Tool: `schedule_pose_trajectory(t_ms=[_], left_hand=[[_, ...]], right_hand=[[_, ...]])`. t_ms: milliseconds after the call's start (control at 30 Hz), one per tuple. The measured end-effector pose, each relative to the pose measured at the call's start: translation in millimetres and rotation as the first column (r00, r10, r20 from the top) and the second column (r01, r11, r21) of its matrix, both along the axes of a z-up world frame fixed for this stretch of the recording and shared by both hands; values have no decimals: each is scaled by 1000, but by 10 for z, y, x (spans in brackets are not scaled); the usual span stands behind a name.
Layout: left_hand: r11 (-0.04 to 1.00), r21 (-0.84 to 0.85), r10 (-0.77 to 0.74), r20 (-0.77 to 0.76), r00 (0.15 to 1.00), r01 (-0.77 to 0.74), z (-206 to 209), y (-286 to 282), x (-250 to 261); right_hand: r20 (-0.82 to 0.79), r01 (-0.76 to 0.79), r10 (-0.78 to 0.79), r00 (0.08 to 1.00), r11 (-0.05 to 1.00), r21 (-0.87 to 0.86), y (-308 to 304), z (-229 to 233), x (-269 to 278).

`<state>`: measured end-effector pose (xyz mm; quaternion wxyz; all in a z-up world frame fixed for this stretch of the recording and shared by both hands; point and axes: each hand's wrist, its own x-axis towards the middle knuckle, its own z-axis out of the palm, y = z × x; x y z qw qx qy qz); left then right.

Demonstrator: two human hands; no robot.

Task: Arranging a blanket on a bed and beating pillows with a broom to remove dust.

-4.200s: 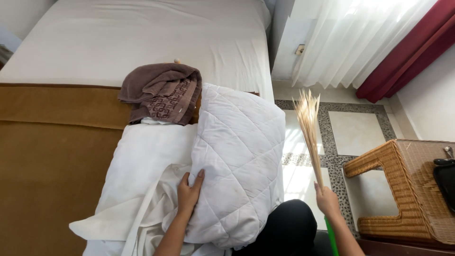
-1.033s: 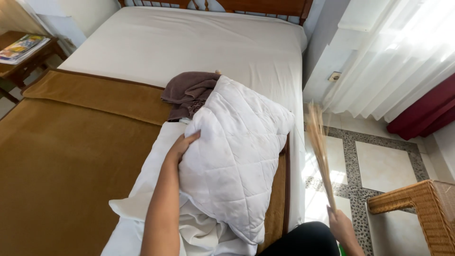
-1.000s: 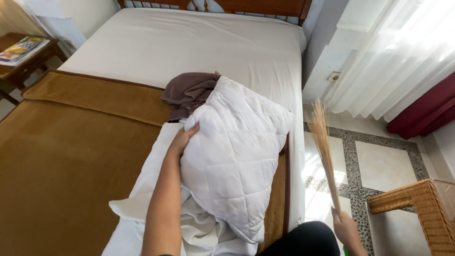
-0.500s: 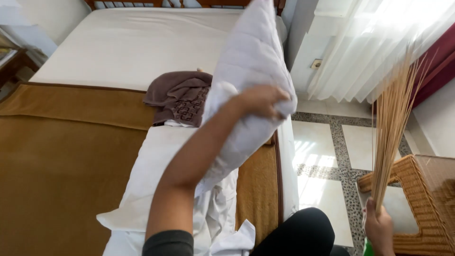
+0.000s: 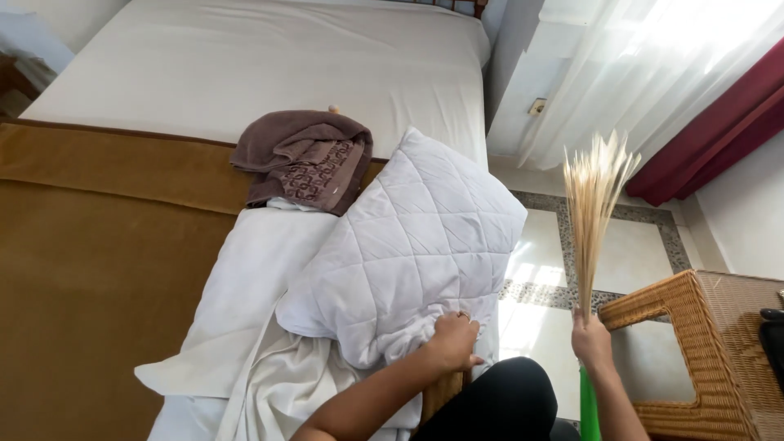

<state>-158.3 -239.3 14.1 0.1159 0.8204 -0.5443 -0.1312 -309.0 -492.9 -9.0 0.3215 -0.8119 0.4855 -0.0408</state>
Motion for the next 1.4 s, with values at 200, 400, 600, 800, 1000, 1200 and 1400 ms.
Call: schedule_pose_trajectory(t_ms=[200,400,600,800,1000,1200,1400], left_hand=[[699,-574,426,-144,893,-426,1051,976,550],[399,-744,860,100,501,-536,170,1622,1163],[363,-687,865,-4,502,-630,116,1552,1170],[336,-668,860,-70,506,-664,127,1508,1083],[512,-610,745,-36,666,-605,464,1197,367],[568,-637,743,125,657,-521,405,1125,106],[466,-662,750,-57,659,-587,247,1383,337]], right_hand=[[8,-444,481,877,816,-371,454,-847,107],[-251,-133,104,962,986,-100,-787,-1015,150],[-15,-188,189,982,964,-188,-59,-334,235],[-186,-445,405,895,836,-320,268,-209,819],[-179,-640,650,738,593,-489,1021,823,2179],[-120,-649,882,456,237,-723,2263,1789,3064],[221,-520,933,286,344,-782,2242,1164,2437]])
